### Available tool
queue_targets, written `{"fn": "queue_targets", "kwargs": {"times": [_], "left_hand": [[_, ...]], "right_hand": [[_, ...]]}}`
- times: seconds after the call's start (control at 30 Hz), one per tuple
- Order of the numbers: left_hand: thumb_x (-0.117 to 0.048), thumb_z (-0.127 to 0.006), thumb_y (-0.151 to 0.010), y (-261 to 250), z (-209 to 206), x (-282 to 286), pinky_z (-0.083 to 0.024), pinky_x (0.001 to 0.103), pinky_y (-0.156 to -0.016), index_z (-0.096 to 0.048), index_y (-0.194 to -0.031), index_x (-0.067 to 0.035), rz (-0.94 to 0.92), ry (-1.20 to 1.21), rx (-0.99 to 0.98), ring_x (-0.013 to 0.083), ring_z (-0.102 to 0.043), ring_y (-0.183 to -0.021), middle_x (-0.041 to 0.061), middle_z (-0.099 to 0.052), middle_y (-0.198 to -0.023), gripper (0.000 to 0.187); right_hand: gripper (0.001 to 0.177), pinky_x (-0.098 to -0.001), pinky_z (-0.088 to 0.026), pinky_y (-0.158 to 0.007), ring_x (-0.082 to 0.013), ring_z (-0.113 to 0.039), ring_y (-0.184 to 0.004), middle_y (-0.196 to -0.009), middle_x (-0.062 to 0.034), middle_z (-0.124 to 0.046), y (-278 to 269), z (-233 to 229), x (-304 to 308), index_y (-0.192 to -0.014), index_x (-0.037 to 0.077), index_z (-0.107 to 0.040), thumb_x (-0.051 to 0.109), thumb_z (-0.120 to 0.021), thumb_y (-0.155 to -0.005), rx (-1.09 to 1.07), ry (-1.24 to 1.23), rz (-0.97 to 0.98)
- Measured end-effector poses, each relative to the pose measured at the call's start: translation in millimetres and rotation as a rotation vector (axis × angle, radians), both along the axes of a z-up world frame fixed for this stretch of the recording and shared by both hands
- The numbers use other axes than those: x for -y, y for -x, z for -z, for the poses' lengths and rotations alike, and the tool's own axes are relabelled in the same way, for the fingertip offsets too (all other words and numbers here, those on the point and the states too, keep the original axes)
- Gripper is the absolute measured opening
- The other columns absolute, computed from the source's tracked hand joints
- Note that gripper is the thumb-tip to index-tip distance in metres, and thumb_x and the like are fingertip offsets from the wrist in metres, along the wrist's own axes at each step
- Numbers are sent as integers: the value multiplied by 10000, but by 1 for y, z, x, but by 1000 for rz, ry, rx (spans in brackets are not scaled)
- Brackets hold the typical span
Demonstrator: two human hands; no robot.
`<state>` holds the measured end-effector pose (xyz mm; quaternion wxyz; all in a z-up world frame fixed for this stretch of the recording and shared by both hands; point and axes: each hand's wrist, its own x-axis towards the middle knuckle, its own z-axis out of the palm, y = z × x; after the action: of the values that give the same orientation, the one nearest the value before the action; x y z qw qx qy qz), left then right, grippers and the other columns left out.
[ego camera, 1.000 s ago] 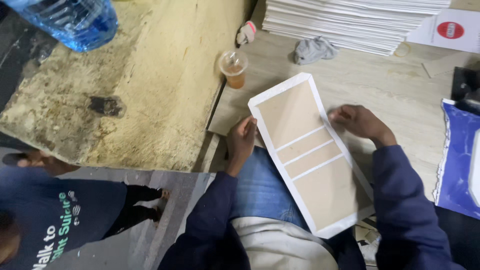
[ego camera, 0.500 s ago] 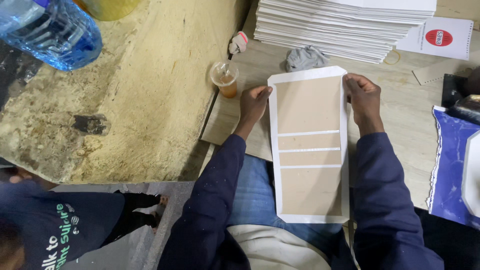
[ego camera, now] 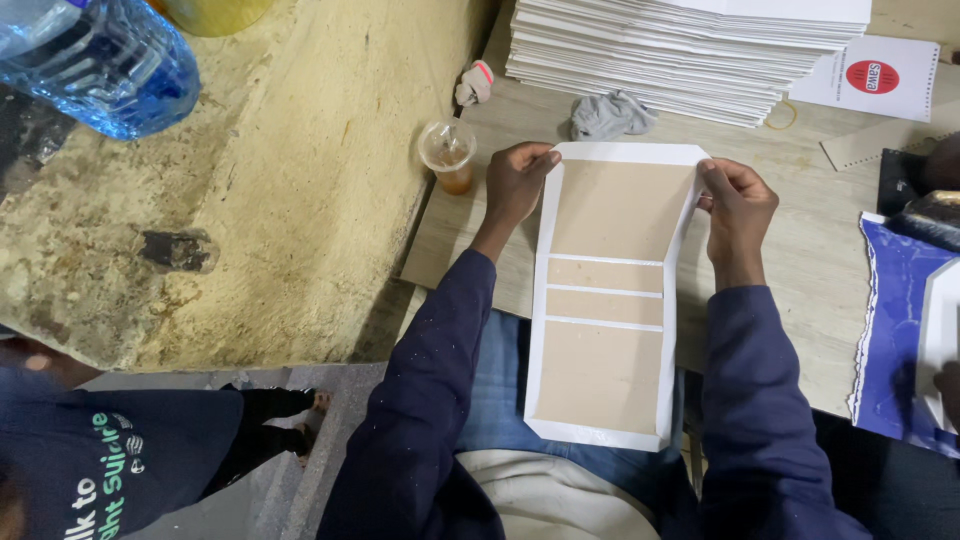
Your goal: The person wipes a white sheet of paper on a table using a cloth held in their right hand. They then pick up a white cardboard frame, wipe its surface, and place it back down. The person continues to wipe the paper and the frame repeatedly.
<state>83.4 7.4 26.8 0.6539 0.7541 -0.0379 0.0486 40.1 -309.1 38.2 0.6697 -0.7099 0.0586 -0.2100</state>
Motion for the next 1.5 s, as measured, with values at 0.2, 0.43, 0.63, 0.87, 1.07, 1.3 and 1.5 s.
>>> {"fn": "queue_targets", "kwargs": {"times": [0.2,0.43,0.63,0.87,1.07,1.3,1.5], "left_hand": [[-379,-744,-1028,3,2,-8,-590,347,-772,-812,-1124,-64,18,-27,71,192,-788,-869,121,-808,-893,336],[-279,-795,-1029,4,17,-26,-590,327,-869,-799,-1173,-12,43,118,9,152,-751,-947,122,-819,-967,304],[-297,-806,-1020,2,14,-26,-590,282,-798,-812,-1141,-39,77,151,-6,103,-737,-877,88,-808,-903,285],[-422,-844,-1008,24,-18,-34,-623,317,-847,-806,-1215,-33,171,349,-63,106,-732,-955,90,-823,-1001,442],[-271,-707,-1026,53,-50,-9,-615,339,-814,-830,-1164,-64,-241,-361,74,237,-822,-872,145,-831,-946,278],[-428,-820,-941,42,-32,-22,-575,387,-948,-819,-1193,-35,-46,284,-223,206,-712,-986,124,-777,-1011,466],[-450,-801,-956,28,7,-12,-522,283,-836,-817,-1208,-61,-29,267,-200,150,-620,-883,74,-677,-913,464]], "right_hand": [[93,-307,-464,-596,-139,-606,-826,-844,-202,-649,18,9,-11,-1048,-86,-772,-36,-803,-1119,196,212,113],[124,-229,-622,-716,-120,-754,-786,-885,-38,-738,16,20,7,-1057,56,-750,157,-692,-1097,-268,-414,-264],[163,-242,-580,-723,-100,-690,-697,-747,-21,-636,2,30,3,-920,66,-708,97,-734,-1077,-179,-241,-186],[230,-247,-594,-744,-100,-675,-664,-706,-35,-631,-6,20,-1,-895,71,-711,152,-819,-1081,-100,-198,-175],[244,-247,-615,-723,-107,-688,-681,-725,-48,-634,-16,39,-3,-901,56,-702,149,-807,-1101,-106,-173,-197],[180,-242,-601,-774,-93,-686,-777,-821,-39,-671,-4,29,8,-934,65,-715,133,-783,-1086,-155,-245,-248],[164,-237,-620,-818,-90,-699,-856,-900,-35,-703,0,31,13,-958,66,-712,140,-774,-1090,-168,-273,-275]]}}
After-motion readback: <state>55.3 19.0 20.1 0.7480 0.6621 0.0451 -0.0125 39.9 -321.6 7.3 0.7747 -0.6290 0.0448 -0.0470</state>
